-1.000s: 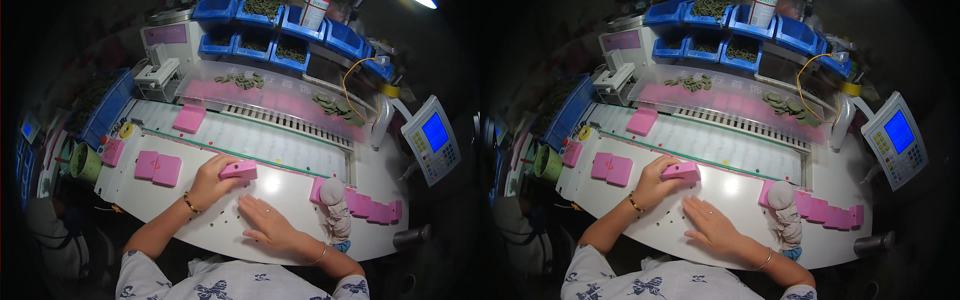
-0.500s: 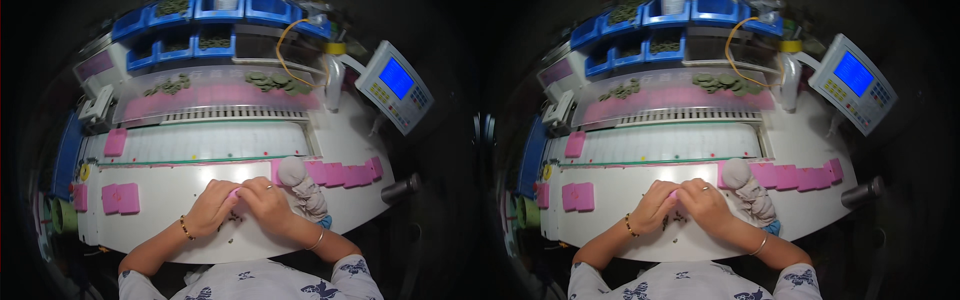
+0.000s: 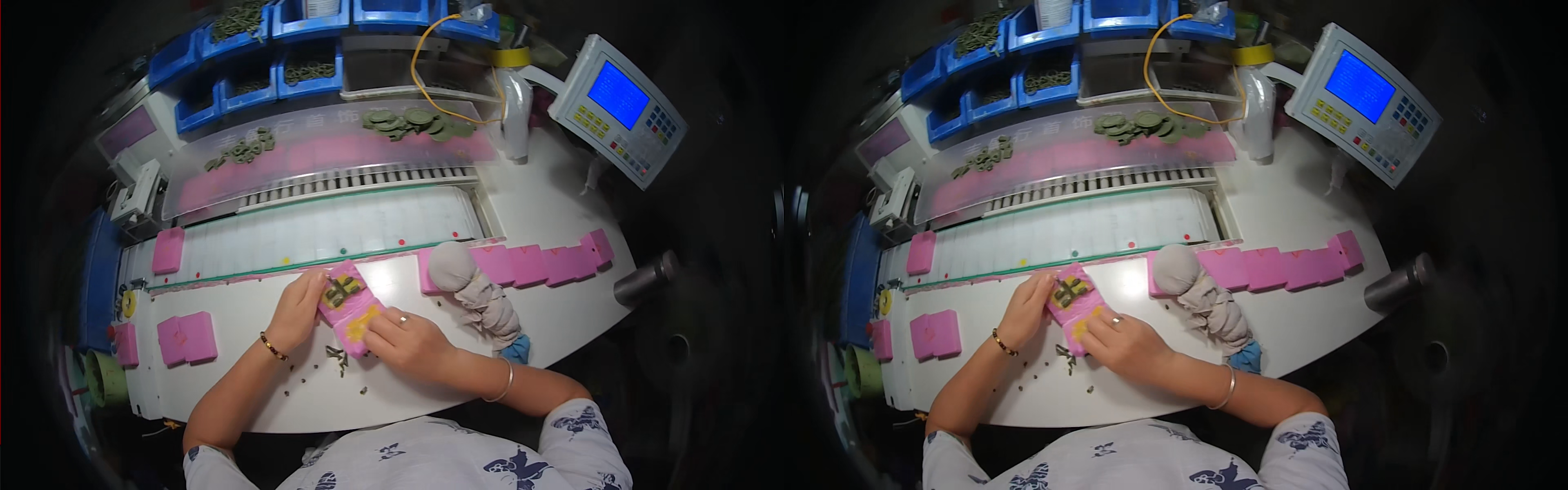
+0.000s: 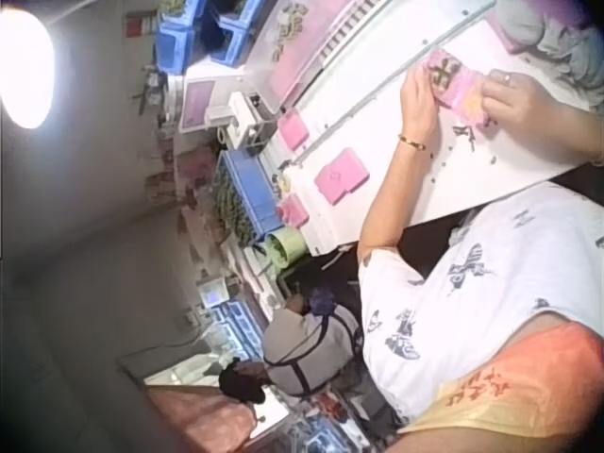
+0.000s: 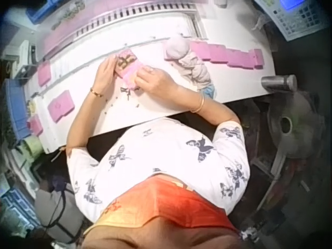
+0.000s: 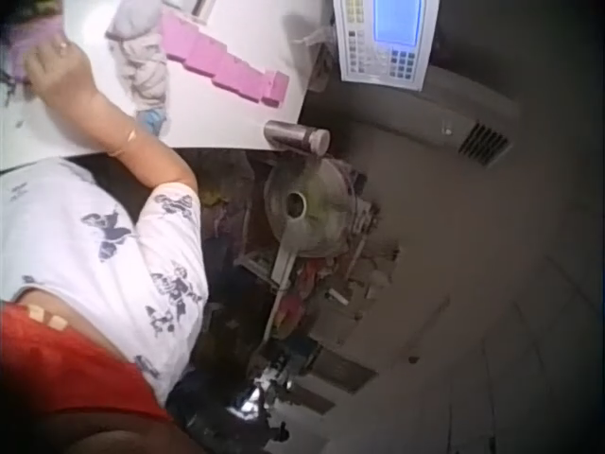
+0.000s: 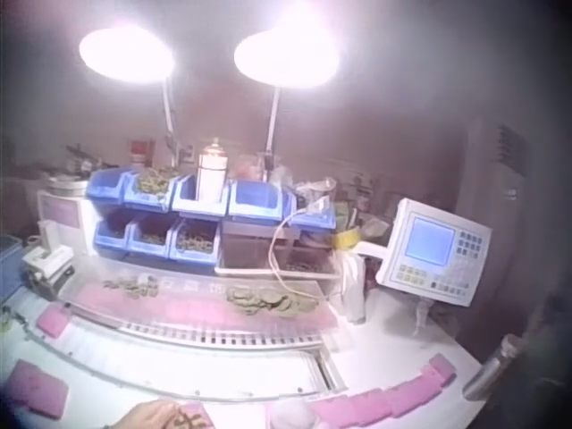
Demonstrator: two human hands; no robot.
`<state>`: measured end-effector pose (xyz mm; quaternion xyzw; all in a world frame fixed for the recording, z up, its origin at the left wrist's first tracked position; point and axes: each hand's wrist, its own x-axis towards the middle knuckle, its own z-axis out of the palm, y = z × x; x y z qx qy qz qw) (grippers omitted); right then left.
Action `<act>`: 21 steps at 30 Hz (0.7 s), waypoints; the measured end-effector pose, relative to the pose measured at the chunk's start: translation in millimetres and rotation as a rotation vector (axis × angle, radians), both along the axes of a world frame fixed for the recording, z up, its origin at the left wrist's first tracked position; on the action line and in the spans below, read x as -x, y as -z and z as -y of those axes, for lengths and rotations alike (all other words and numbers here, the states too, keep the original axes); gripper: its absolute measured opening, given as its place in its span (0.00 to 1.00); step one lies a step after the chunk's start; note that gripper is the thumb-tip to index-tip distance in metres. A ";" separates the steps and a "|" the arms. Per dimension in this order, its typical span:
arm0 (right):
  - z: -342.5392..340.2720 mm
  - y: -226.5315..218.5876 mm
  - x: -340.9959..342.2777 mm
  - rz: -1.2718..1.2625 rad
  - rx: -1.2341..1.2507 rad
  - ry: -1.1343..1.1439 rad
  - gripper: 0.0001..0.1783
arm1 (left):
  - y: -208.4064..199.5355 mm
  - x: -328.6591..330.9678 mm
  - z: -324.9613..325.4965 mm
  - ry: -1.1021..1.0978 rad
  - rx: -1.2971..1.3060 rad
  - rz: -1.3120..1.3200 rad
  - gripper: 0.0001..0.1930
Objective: Placing small green jewelry patterns into a pink rubber mold and pressing them in securely using a cloth-wrapped bundle tool.
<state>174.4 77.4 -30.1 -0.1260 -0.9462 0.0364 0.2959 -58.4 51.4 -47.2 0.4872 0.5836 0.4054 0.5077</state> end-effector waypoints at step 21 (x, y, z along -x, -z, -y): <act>-18.3 -33.2 6.5 -0.243 1.212 -0.106 0.22 | -29.1 -35.9 7.0 -0.065 -0.105 0.630 0.16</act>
